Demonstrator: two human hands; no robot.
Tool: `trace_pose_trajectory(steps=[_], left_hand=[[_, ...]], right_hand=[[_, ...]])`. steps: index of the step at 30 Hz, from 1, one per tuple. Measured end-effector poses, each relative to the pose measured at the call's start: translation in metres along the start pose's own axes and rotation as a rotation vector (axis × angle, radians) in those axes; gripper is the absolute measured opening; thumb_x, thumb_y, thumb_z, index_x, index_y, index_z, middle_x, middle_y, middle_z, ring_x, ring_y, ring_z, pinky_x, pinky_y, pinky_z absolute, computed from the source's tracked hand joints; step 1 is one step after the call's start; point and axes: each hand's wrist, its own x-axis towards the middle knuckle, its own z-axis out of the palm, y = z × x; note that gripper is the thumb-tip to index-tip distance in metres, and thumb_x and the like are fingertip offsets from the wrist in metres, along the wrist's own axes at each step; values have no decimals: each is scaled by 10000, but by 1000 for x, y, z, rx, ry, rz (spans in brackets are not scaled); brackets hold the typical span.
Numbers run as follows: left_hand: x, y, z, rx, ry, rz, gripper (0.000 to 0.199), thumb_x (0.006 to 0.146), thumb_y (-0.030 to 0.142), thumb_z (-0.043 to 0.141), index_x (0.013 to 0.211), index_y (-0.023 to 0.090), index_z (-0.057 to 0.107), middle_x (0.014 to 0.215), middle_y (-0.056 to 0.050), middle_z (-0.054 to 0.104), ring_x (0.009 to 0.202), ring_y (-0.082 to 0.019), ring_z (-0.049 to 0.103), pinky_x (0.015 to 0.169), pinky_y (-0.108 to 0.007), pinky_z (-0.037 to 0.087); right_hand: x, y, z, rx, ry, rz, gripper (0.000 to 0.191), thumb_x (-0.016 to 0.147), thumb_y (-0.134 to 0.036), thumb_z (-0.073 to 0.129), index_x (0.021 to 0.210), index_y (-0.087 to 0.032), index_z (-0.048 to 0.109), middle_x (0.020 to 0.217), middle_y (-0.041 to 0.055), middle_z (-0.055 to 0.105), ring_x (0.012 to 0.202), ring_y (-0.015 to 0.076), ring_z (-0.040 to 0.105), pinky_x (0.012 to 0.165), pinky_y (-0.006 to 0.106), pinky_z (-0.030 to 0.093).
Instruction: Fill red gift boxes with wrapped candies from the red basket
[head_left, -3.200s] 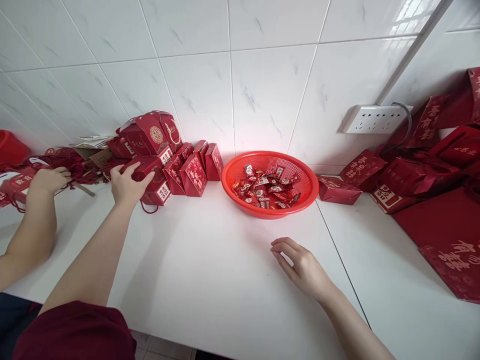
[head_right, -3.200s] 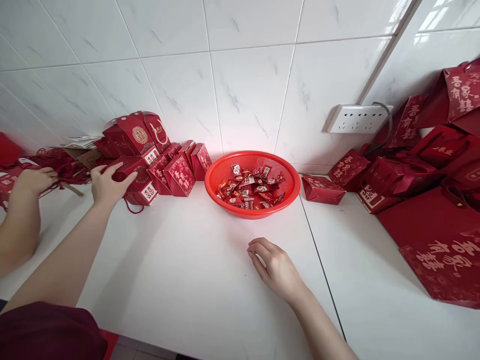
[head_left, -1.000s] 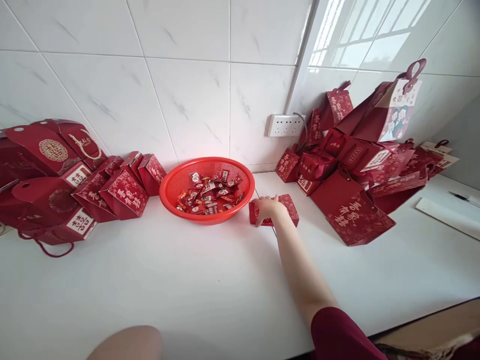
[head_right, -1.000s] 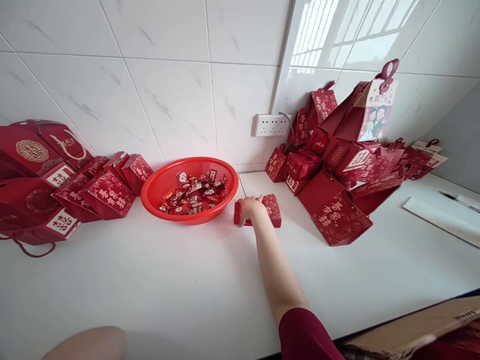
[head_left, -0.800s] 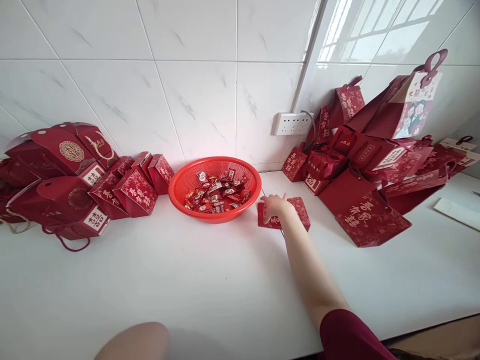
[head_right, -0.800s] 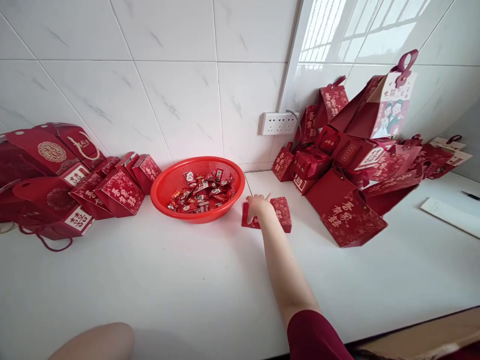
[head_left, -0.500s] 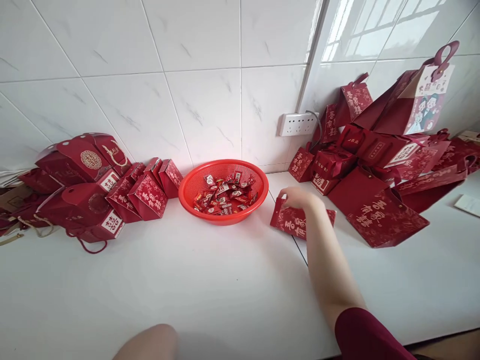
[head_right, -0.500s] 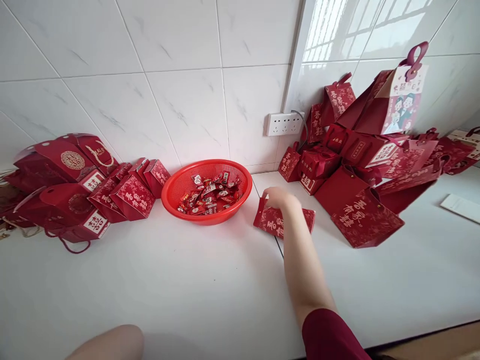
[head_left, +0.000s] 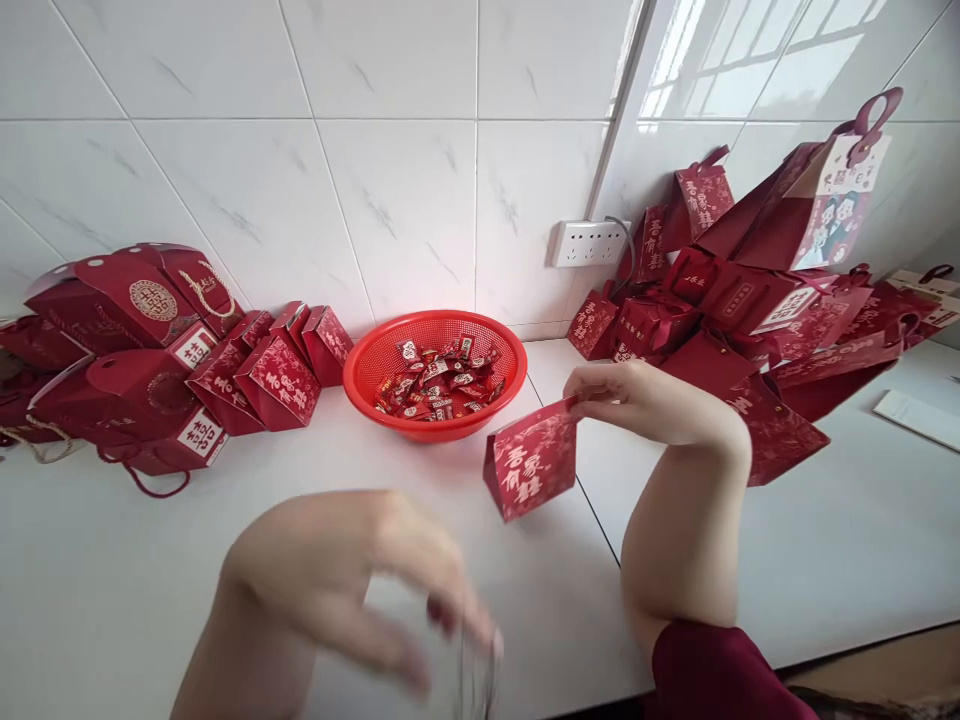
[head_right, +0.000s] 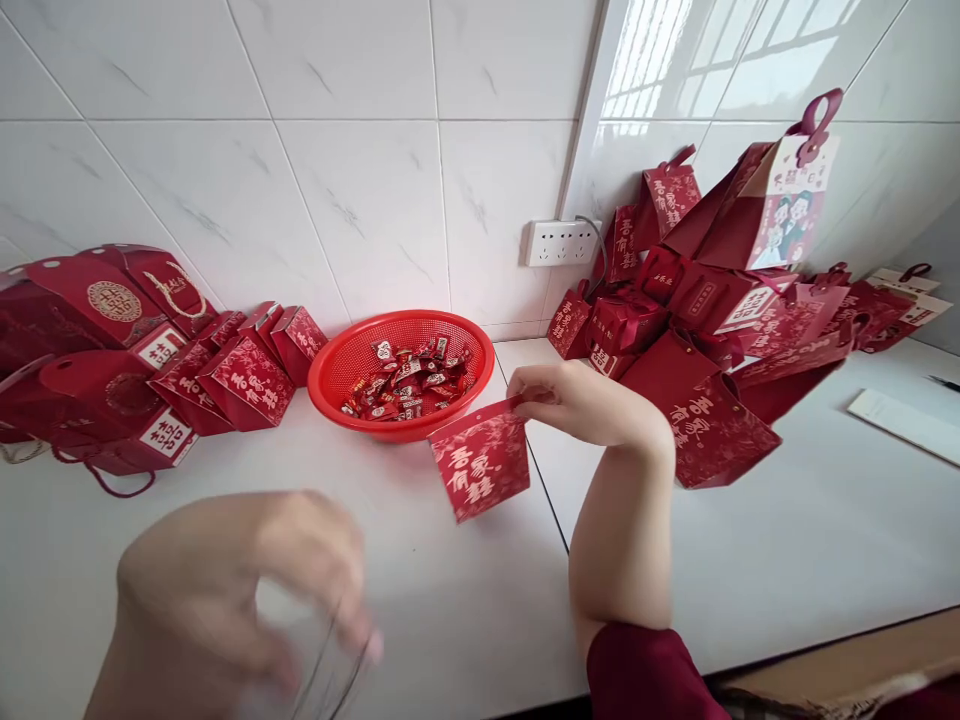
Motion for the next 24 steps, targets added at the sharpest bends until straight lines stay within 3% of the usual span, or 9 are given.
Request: trace_pose_trajectory(steps=[3,5,8,11,16,19,21,24], left_hand=[[8,-10,-22,214,507,-233,243,948,135,537,1107,224,697,1037,-57,712,940,-158,668,868,-248,515],[9,-15,-23,353,674,-301,313,944,69,472,1080,228,704,1098,-47,670,992,-151,637,888,-253,492],[11,-22,-16,415,578,-280,397,931,30,437,1098,258,716,1180,-30,625,1057,-145,608,933,-253,471],[15,-26,-11,437,476,-277,316,935,87,501,1097,260,710,1209,-16,614,1083,-147,596,950,-248,458],[22,-28,-7,528,392,-470,261,898,215,615,1145,285,663,1125,7,637,937,-158,619,808,-268,467],[26,-29,-4,537,384,-525,267,881,211,615,1141,269,634,1050,4,655,867,-166,618,692,-262,436],[28,-29,-1,536,397,-565,194,891,200,588,1071,250,638,963,12,664,775,-150,602,612,-256,387],[26,-24,2,566,400,-639,135,917,194,531,868,218,655,736,28,622,619,-126,531,547,-269,304]], right_hand=[[13,-13,11,113,-94,-207,118,919,-191,534,951,-217,643,933,13,714,862,162,666,786,272,493],[24,-22,21,166,-183,-338,167,905,-122,518,940,-205,658,976,24,716,915,157,661,840,277,491],[41,-31,38,234,-275,-476,227,890,-48,486,850,-189,660,988,33,703,950,151,639,871,279,479],[52,-35,53,247,-244,-521,261,897,-22,459,829,-179,656,891,14,684,847,132,618,815,263,471],[49,-39,56,244,-230,-416,235,1000,-172,423,988,-177,658,936,19,684,836,135,616,805,270,472],[39,-44,55,246,-284,-339,237,955,-327,577,1144,-190,619,1046,43,696,932,171,643,821,283,495],[34,-47,56,231,-321,-308,385,899,-292,645,1266,-214,557,1107,48,693,935,177,654,761,267,505],[33,-47,60,122,-298,-271,455,932,-185,531,1380,-239,477,1043,38,700,795,155,635,661,255,470]])
